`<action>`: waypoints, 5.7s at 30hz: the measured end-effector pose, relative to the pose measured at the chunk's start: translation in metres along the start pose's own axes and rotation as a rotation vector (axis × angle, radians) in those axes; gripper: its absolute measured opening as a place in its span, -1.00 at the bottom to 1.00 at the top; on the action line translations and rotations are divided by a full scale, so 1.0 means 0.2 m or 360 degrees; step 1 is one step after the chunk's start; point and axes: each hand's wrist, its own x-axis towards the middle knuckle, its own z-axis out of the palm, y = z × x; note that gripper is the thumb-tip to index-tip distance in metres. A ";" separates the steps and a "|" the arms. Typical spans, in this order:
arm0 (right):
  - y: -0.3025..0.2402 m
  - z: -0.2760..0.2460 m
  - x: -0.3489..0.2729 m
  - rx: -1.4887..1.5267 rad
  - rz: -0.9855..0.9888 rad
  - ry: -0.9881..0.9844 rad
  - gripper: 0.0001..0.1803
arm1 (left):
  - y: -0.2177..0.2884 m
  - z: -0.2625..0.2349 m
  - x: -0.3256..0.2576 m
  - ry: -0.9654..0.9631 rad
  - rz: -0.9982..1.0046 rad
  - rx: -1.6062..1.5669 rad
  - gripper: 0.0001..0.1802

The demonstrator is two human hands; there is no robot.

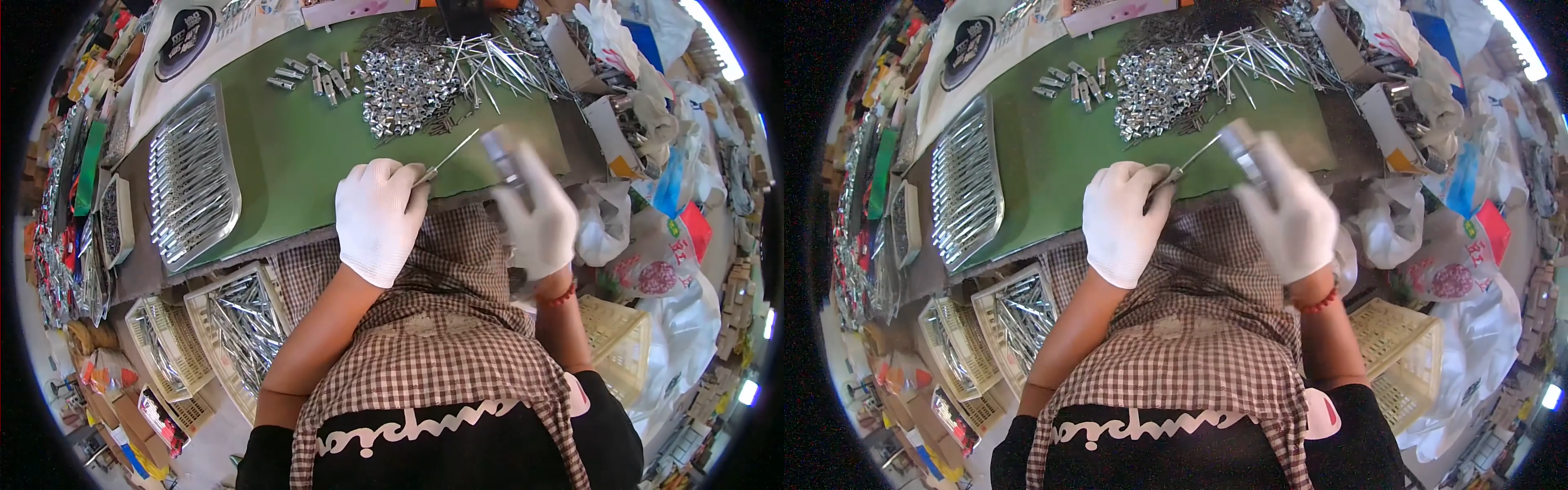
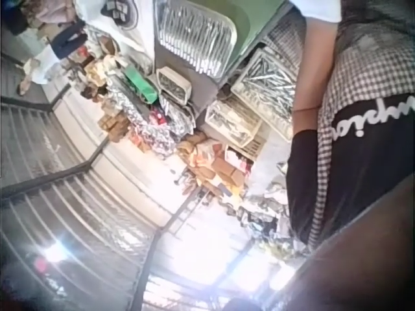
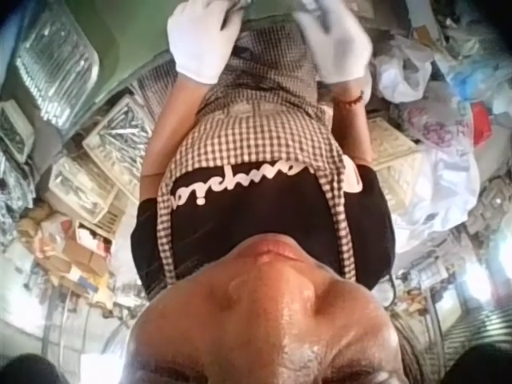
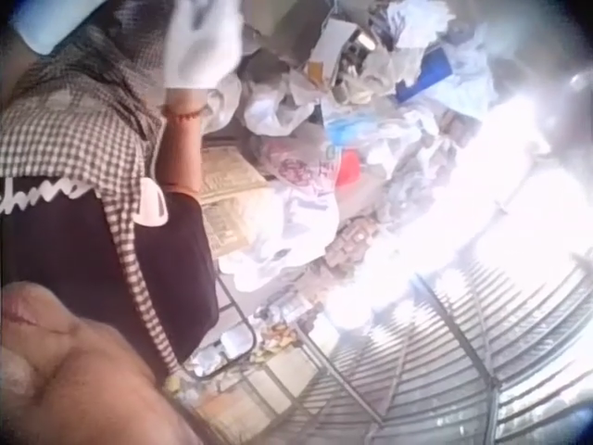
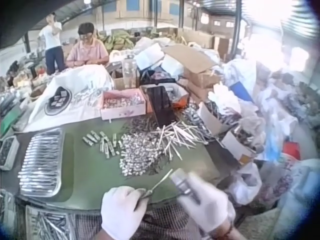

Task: The recorder is assembling small metal hardware pins and clips by inserting components manually and using a small handheld assembly jig.

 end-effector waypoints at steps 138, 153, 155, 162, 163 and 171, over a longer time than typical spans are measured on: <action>0.26 -0.13 0.16 -0.0304 0.0001 0.0065 -0.35 | -0.03 -0.01 -0.01 -0.0035 0.0107 -0.0037 -0.84; -0.08 -0.02 -0.01 0.0018 -0.0041 -0.0318 -0.23 | -0.04 0.00 0.00 -0.0032 0.0133 -0.0093 -0.86; -0.01 -0.03 0.01 0.0127 0.0004 0.0062 -0.24 | -0.04 -0.01 0.00 0.0004 0.0117 -0.0108 -0.87; -0.18 0.01 -0.03 -0.0179 0.0072 -0.0671 -0.21 | -0.03 -0.01 -0.01 0.0000 0.0125 -0.0059 -0.86; -0.19 -0.02 -0.01 -0.0256 0.0192 -0.0773 -0.24 | -0.04 -0.01 -0.01 0.0005 0.0127 -0.0078 -0.87; -0.18 0.00 -0.05 0.0023 0.0140 -0.0566 -0.26 | -0.01 -0.01 -0.01 -0.0023 0.0042 -0.0006 -0.87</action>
